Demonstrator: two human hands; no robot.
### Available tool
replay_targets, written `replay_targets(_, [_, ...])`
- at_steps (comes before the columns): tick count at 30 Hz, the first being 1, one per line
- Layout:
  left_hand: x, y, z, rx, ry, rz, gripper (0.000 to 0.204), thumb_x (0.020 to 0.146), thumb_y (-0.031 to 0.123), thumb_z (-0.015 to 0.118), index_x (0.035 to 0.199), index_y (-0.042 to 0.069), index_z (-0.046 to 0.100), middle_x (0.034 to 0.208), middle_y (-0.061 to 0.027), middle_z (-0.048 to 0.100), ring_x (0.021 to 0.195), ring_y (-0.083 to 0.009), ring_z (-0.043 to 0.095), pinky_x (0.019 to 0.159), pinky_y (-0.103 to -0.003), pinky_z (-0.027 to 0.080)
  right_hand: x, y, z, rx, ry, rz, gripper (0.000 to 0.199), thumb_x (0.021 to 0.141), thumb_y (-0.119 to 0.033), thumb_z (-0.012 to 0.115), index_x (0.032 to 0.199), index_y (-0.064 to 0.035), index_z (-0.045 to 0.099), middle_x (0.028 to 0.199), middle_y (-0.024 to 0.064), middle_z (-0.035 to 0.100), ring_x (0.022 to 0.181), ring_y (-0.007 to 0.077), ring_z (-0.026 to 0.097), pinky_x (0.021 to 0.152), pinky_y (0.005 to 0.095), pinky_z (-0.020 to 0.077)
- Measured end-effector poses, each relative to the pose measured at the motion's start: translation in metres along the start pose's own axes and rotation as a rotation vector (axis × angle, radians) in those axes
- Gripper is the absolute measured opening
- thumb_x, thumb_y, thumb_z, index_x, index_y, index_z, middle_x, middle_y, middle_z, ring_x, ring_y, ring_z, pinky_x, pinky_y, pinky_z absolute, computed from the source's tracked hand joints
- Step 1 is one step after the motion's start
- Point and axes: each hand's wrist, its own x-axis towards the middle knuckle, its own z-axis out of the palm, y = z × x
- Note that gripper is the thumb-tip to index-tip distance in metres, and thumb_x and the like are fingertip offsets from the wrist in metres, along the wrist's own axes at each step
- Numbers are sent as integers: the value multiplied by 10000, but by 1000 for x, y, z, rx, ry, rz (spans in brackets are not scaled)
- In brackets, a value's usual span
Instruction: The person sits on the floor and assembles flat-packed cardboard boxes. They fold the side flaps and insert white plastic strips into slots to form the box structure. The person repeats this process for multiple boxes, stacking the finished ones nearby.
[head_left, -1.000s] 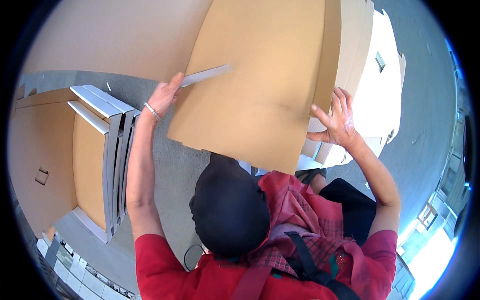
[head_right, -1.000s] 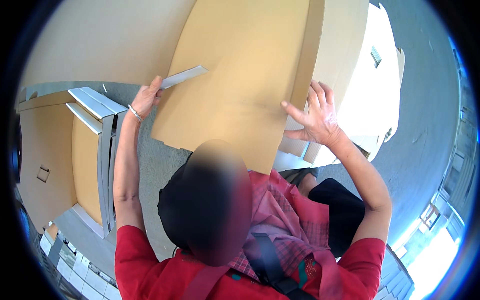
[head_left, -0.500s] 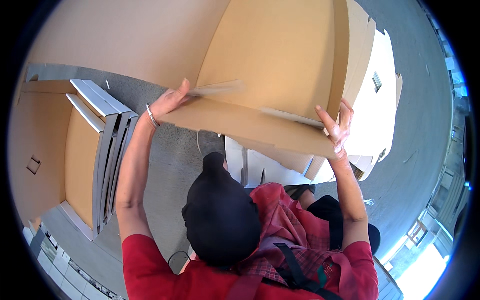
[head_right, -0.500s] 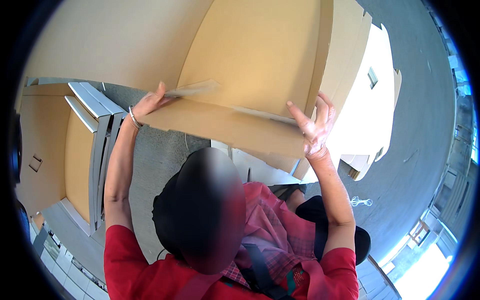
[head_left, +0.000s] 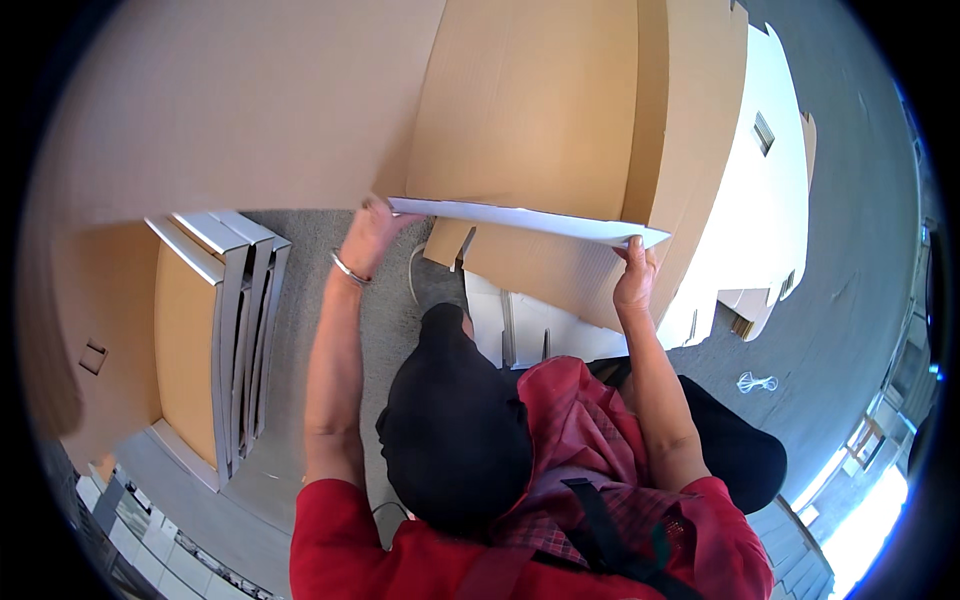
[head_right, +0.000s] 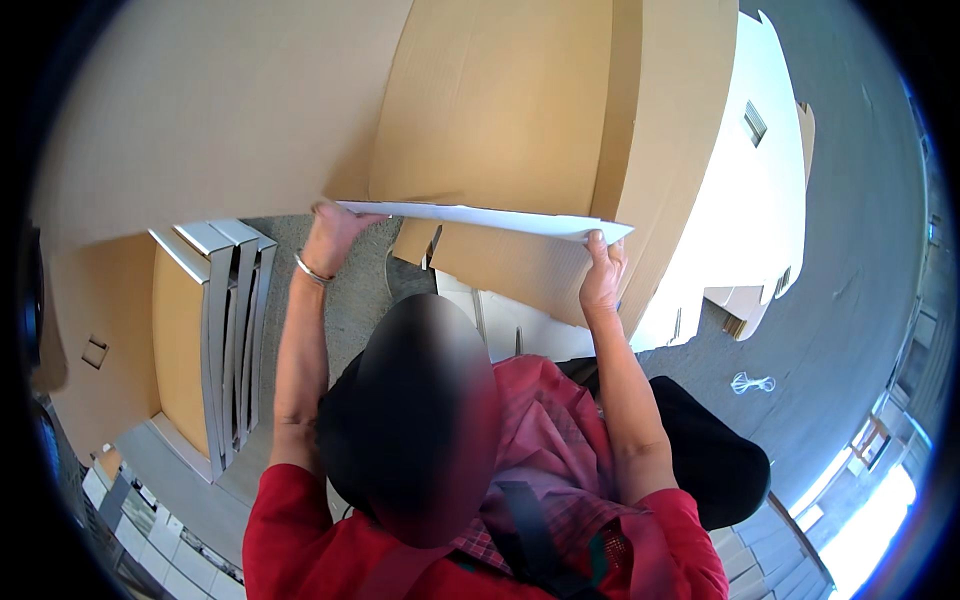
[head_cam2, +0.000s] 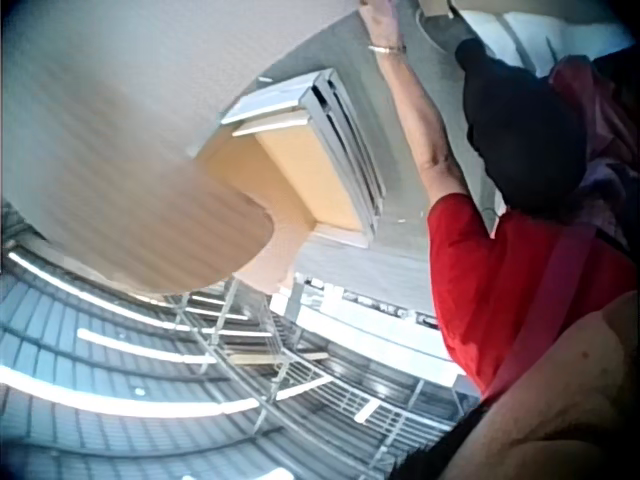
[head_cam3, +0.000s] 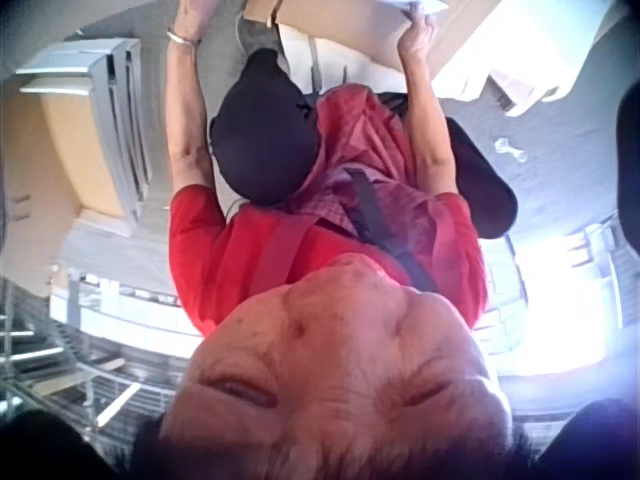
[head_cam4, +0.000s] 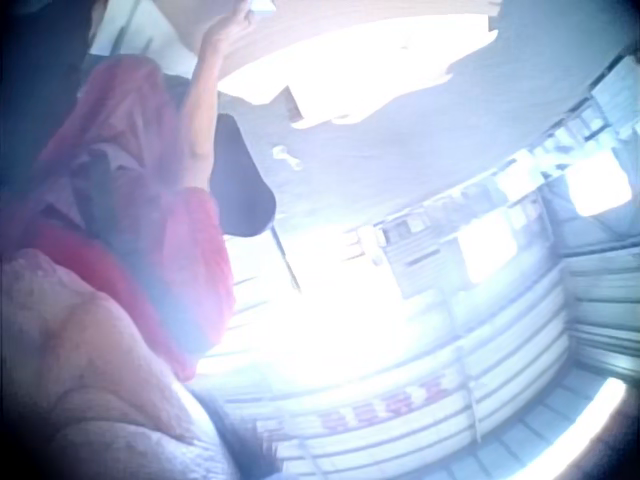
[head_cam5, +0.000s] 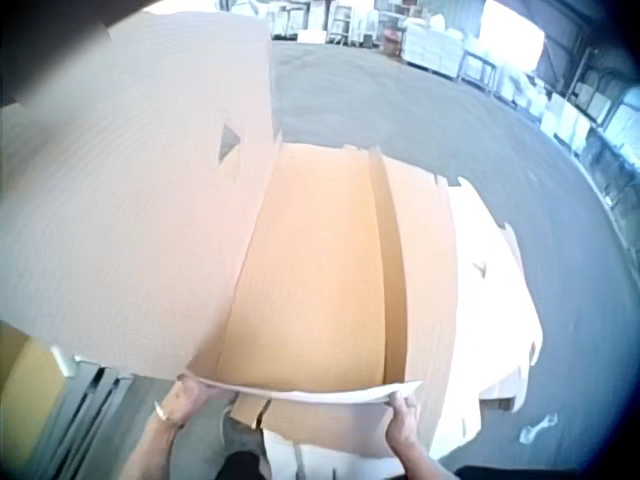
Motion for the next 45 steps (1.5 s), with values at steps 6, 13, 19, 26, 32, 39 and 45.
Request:
replay_targets(6, [4, -42, 56, -385, 592, -67, 485, 850, 178, 697, 1242, -47, 520, 1206, -114, 583, 1084, -221, 582, 940, -377, 486, -6, -18, 18, -174, 166, 215, 594, 840, -494, 658, 1085, 47, 640, 1006, 136, 635, 912, 217, 573, 858, 343, 459])
replay_targets(13, [33, -70, 79, -459, 934, 5, 558, 710, 31, 807, 1200, -44, 551, 1186, -101, 590, 1054, -213, 588, 943, -342, 480, 3, -23, 17, -375, 241, -37, 622, 754, -377, 777, 1157, 55, 582, 1176, 206, 563, 1071, 328, 549, 912, 428, 430])
replay_targets(19, [26, -75, 76, -378, 998, 55, 554, 674, -16, 793, 1175, -33, 558, 1166, -90, 594, 1050, -221, 585, 952, -352, 467, -3, -103, 28, -1000, -87, -705, 716, 699, -265, 798, 1309, -37, 501, 1328, 163, 458, 1242, 339, 423, 1003, 473, 336])
replay_targets(26, [27, -85, 72, -131, 931, -29, 413, 746, 58, 780, 1095, -42, 584, 1026, -71, 623, 856, -175, 609, 755, -320, 504, 10, -28, 66, -1230, -636, -628, 325, 723, -82, 643, 1048, -94, 643, 981, 95, 585, 980, 286, 544, 845, 405, 447])
replay_targets(32, [-47, 0, 59, 422, 476, -590, 440, 774, 149, 753, 1146, -22, 592, 1056, -133, 629, 976, -229, 609, 886, -345, 471, 16, -36, 68, -1124, -791, -568, 186, 728, -50, 585, 906, -66, 636, 895, 116, 613, 915, 302, 591, 754, 412, 495])
replay_targets(39, [-20, 26, 78, 1360, -61, 364, 436, 671, 78, 710, 1088, 40, 590, 1029, -145, 586, 1025, -330, 527, 888, -424, 446, -10, -31, 76, -953, -987, -418, 197, 757, -76, 569, 943, -51, 629, 889, 164, 622, 921, 346, 615, 782, 444, 492])
replay_targets(45, [14, -37, 64, 1330, -360, 205, 241, 661, -10, 597, 897, 33, 580, 883, -147, 553, 924, -341, 542, 788, -432, 459, -30, -30, 64, -995, -845, -425, 213, 761, -72, 569, 961, -63, 642, 917, 152, 630, 945, 327, 622, 818, 437, 505])
